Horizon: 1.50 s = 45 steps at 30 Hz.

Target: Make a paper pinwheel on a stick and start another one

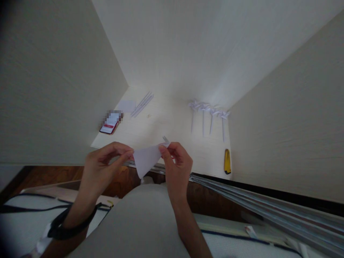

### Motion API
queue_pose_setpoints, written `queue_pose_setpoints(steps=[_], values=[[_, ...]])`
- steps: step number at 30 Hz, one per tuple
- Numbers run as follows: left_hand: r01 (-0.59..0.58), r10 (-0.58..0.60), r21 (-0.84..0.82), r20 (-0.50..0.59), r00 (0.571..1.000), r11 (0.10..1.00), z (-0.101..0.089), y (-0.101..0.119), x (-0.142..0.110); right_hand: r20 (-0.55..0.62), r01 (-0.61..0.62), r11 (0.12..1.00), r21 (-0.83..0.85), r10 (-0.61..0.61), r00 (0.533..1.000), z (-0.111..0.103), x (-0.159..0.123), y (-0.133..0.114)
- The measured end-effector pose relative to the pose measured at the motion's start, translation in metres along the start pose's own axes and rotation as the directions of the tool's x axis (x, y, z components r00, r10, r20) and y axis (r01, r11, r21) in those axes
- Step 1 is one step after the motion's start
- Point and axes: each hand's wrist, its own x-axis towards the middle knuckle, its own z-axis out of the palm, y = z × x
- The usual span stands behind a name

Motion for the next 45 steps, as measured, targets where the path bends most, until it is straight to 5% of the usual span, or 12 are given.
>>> queue_pose_setpoints(steps=[32,45], values=[[-0.025,0.024,-0.087,-0.018,1.0,0.996,-0.01,0.009,-0.001,-0.009,0.134,0.991,-0.019,-0.134,0.991,0.006,-0.001,-0.013],[0.039,-0.107,-0.376,-0.16,0.981,0.926,0.0,0.011,0.01,0.232,0.266,0.955,0.132,-0.29,0.928,0.002,-0.003,-0.014]])
